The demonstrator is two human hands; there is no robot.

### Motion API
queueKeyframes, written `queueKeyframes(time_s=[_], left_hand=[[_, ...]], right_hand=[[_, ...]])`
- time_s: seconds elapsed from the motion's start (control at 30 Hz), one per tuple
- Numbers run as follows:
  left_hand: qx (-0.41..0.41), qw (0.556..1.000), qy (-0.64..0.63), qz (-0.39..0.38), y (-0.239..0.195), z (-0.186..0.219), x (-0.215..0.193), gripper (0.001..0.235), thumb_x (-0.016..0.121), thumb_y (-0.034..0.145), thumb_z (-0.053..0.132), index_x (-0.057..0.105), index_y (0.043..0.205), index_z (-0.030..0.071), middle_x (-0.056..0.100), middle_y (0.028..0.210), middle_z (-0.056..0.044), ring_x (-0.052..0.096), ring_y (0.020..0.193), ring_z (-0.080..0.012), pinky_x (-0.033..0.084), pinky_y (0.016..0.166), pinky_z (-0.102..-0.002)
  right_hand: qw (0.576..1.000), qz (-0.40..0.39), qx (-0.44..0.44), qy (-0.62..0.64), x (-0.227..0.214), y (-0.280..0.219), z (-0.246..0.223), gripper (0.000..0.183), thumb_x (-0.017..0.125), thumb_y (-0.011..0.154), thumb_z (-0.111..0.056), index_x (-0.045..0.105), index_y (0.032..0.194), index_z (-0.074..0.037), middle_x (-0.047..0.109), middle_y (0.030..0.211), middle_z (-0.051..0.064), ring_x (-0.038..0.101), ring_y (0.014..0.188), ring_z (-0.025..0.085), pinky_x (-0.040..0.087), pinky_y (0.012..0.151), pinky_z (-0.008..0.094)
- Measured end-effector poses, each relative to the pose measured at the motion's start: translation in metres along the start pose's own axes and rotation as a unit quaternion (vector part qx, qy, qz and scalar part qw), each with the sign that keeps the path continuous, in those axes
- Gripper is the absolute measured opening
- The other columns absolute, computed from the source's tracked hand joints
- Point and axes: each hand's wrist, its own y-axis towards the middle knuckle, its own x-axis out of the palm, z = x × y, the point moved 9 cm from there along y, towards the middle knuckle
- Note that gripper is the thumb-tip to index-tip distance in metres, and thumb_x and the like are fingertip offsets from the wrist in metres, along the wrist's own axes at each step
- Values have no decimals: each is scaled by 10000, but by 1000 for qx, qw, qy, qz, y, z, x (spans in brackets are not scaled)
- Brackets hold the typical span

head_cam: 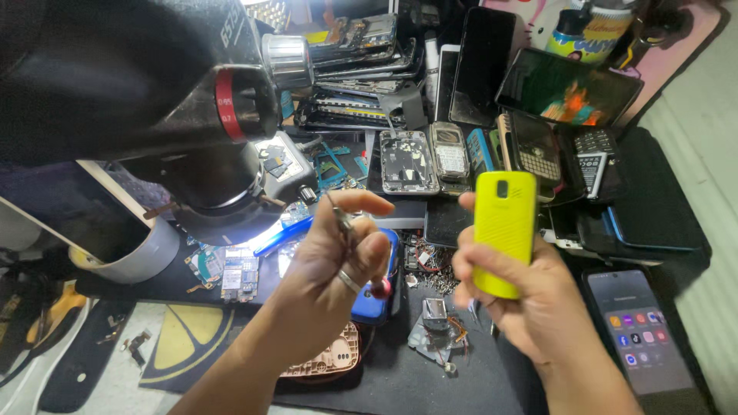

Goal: The person disassembles multiple mobile phones on a cluttered workbench. Using a screwdriver and pliers, they remove back covers, extract circuit boards, and separate internal components from several devices.

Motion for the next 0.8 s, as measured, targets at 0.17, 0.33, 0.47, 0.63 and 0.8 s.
queueKeyframes(time_s=[0.17,0.33,0.47,0.63,0.8], left_hand=[[-82,995,-64,-7,8,-23,12,278,510,1066,154,520,1302,8,562,835,5,556,729,-61,491,646,-222],[-136,990,-29,7,7,-33,14,277,601,990,118,616,1252,30,583,849,15,552,725,-43,486,638,-218],[41,982,179,48,9,3,4,180,611,1013,98,600,1168,6,634,1001,-23,577,866,-57,490,775,-217],[51,984,56,162,6,-3,-20,170,652,1032,173,586,1084,25,597,840,25,512,668,-17,433,547,-192],[57,966,210,140,2,6,-20,150,716,969,143,650,1040,28,574,719,25,454,601,-24,371,500,-219]], right_hand=[[982,62,112,-138,-6,0,52,550,707,808,-18,552,1336,-31,733,1092,132,737,938,279,676,707,503],[972,110,104,-181,-13,-2,67,563,740,780,73,562,1311,19,731,1019,142,744,841,287,653,658,464],[980,114,54,-153,-6,-1,54,727,736,752,72,505,1431,-47,685,913,109,744,790,253,663,672,433],[964,135,44,-227,2,-2,48,769,744,730,83,483,1439,-59,669,859,89,733,733,242,655,649,404],[955,140,42,-257,3,-4,47,769,751,718,97,495,1423,-77,657,833,77,718,724,213,646,609,400]])
